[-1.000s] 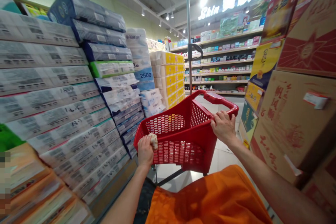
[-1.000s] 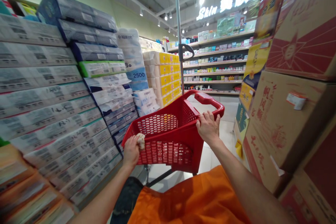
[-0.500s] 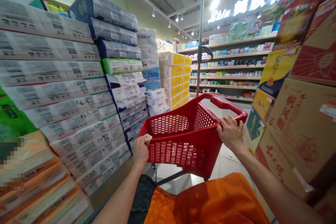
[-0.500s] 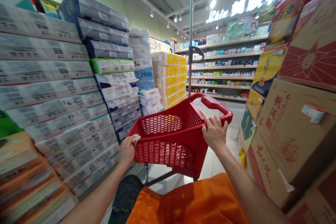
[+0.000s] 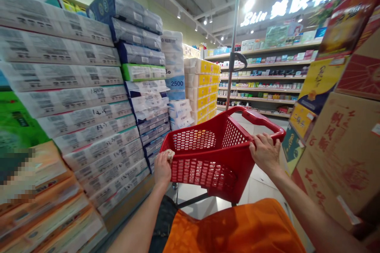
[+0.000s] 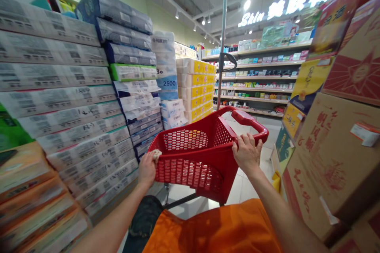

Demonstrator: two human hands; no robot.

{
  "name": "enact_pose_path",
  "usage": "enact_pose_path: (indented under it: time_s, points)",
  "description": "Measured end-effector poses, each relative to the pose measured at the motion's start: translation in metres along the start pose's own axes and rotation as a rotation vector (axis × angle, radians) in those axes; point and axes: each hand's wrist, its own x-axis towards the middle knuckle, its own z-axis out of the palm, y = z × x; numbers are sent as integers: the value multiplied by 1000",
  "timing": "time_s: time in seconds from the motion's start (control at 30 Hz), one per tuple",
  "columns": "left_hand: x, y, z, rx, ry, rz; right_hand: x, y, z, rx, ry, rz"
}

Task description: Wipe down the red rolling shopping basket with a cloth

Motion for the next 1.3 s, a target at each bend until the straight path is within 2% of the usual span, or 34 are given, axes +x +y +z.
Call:
enact_pose_path:
  time_s: [0.07, 0.2, 0.27, 0.33, 0.43, 0.5, 0.57, 0.63, 0.77, 0.83, 0.9, 1.03, 1.1, 1.17, 1.3]
  points:
    - [-1, 6, 3, 15, -5, 23, -1, -2, 1, 7, 9, 13]
    - [0, 60, 21, -49, -105, 228, -1, -2, 2, 8, 16, 10]
    - [1, 73, 25, -72, -142, 282, -1, 0, 2, 3, 14, -1]
    - [1, 61, 21, -62, -148, 252, -1, 1, 1, 2, 15, -11]
    - [1, 14, 7, 7, -74, 45, -1, 1, 2, 6, 25, -16]
    - [1, -9, -1, 38, -33, -33, -2, 0, 3, 9, 35, -9]
    - [1, -9, -1, 49, -32, -45, -3, -1, 3, 10, 41, 1]
    - [1, 17, 5, 35, -73, 4, -3, -2, 3, 8, 40, 6]
    - [2, 88, 24, -70, -211, 234, -2, -1, 1, 7, 27, 4]
    - [4, 100, 26, -88, -237, 278, -2, 0, -1, 6, 26, -1]
    - [5, 86, 22, -63, -236, 258, -3, 1, -2, 5, 29, -8]
    - [5, 30, 7, 47, -140, 84, -4, 0, -2, 9, 41, -9]
    - [5, 24, 5, 56, -114, 44, -4, 0, -1, 11, 49, 3]
    - [6, 43, 11, -2, -154, 96, -4, -2, -1, 13, 53, 12]
    - [11, 120, 31, -232, -301, 287, -7, -20, -4, 88, 12, -59]
